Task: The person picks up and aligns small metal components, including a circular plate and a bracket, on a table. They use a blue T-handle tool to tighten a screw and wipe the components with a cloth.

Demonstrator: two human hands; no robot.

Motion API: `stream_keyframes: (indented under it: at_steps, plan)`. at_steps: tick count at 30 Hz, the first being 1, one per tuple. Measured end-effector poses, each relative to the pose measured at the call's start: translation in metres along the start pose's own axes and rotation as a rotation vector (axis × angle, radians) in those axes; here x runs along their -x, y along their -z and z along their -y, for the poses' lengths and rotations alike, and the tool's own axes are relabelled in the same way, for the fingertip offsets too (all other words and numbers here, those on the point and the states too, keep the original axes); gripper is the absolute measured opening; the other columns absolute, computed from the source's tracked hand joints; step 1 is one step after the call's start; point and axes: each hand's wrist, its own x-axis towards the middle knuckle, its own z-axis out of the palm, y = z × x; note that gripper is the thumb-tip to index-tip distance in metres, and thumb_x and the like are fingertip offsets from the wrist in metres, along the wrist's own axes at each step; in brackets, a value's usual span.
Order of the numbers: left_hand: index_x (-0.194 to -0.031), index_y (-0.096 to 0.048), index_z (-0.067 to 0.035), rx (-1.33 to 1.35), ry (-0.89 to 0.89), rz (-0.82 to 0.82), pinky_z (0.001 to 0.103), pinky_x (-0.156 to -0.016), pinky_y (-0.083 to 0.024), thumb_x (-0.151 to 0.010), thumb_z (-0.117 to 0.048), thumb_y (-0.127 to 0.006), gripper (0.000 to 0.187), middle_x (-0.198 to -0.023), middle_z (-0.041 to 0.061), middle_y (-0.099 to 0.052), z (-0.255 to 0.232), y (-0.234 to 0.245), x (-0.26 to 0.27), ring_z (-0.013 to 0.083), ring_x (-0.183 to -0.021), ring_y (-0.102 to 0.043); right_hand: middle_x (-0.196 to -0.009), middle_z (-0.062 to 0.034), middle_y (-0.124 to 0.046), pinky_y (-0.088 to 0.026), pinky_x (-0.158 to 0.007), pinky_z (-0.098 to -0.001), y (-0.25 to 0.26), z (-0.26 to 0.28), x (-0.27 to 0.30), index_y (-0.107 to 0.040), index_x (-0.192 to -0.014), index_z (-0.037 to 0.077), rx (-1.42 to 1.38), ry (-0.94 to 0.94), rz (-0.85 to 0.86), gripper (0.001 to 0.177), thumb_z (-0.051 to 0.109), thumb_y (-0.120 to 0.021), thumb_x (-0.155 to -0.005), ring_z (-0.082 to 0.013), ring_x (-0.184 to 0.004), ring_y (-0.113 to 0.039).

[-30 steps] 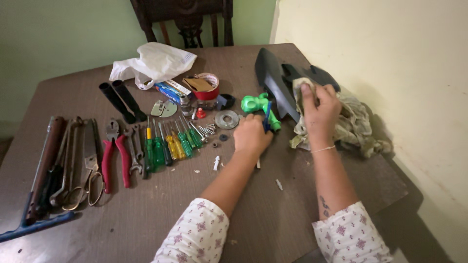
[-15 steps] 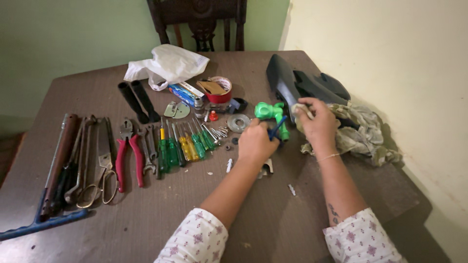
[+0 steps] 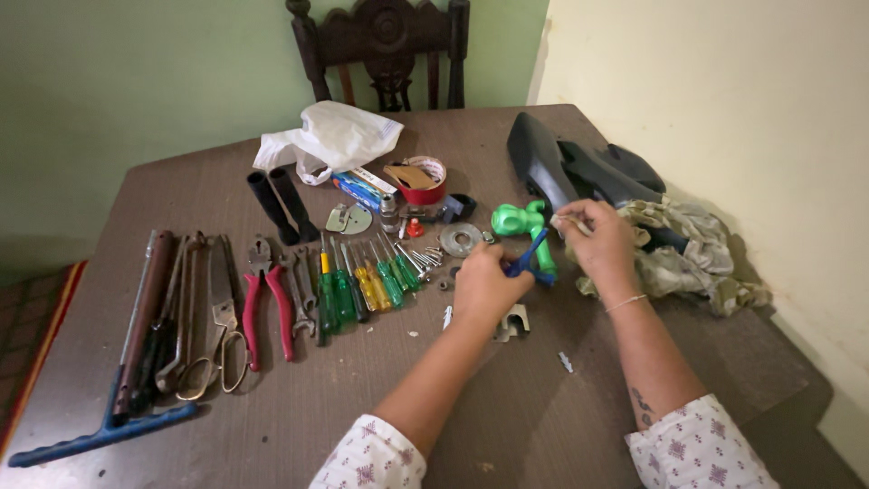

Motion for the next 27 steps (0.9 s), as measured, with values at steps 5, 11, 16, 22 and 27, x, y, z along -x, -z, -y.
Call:
stream_keyframes:
  at_steps: [5, 11, 16, 22, 27]
  plan:
    - [-0.096, -0.077, -0.005, 0.247, -0.004, -0.048, 0.037, -0.074, -0.057, -0.068, -0.026, -0.080, 0.035, -0.087, 0.011, -0.069, 0.014, 0.000, 0.008, 0.0236, -0.077, -0.071, -0.087, -0.0027, -0.068, -0.048, -0.067, -0.0296, 0.002, 0.020, 0.000, -0.078, -0.099, 0.008, 0.041, -0.015, -0.020, 0.014, 0.015, -0.081, -0.087, -0.0131, -0.073, -0.060]
    - [-0.101, -0.076, -0.001, 0.584, 0.145, 0.018, 0.028, -0.059, -0.048, -0.077, -0.022, -0.081, 0.032, -0.080, 0.003, -0.066, 0.050, 0.014, 0.021, 0.0108, -0.068, -0.059, -0.091, -0.0059, -0.067, -0.043, -0.064, -0.0278, 0.003, 0.044, 0.006, -0.077, -0.104, 0.006, 0.003, 0.088, -0.138, 0.012, 0.012, -0.079, -0.094, -0.0116, -0.072, -0.054]
    - [-0.106, -0.073, -0.004, 0.940, 0.213, 0.014, 0.023, -0.059, -0.046, -0.085, -0.017, -0.075, 0.024, -0.084, 0.001, -0.070, 0.059, 0.038, 0.028, 0.0078, -0.068, -0.060, -0.099, -0.0028, -0.073, -0.045, -0.068, -0.0237, -0.004, 0.044, 0.010, -0.071, -0.114, 0.005, -0.220, 0.064, -0.196, 0.013, 0.011, -0.072, -0.103, -0.0066, -0.078, -0.057]
    - [-0.108, -0.065, -0.007, 1.176, 0.344, -0.030, 0.023, -0.052, -0.043, -0.094, -0.017, -0.063, 0.018, -0.082, 0.002, -0.067, 0.052, 0.040, 0.037, 0.0095, -0.061, -0.059, -0.103, -0.0058, -0.075, -0.048, -0.069, -0.0242, -0.009, 0.040, 0.012, -0.073, -0.115, 0.004, -0.047, 0.146, -0.226, 0.014, 0.006, -0.061, -0.108, -0.0102, -0.076, -0.061]
    - [-0.114, -0.065, -0.007, 1.119, 0.094, -0.067, 0.022, -0.062, -0.052, -0.100, -0.015, -0.062, 0.016, -0.094, 0.002, -0.069, 0.056, 0.019, 0.046, 0.0063, -0.074, -0.062, -0.092, -0.0063, -0.076, -0.045, -0.054, -0.0267, -0.023, 0.051, 0.017, -0.078, -0.108, 0.008, -0.008, 0.057, -0.099, 0.022, 0.006, -0.056, -0.106, -0.0122, -0.062, -0.058]
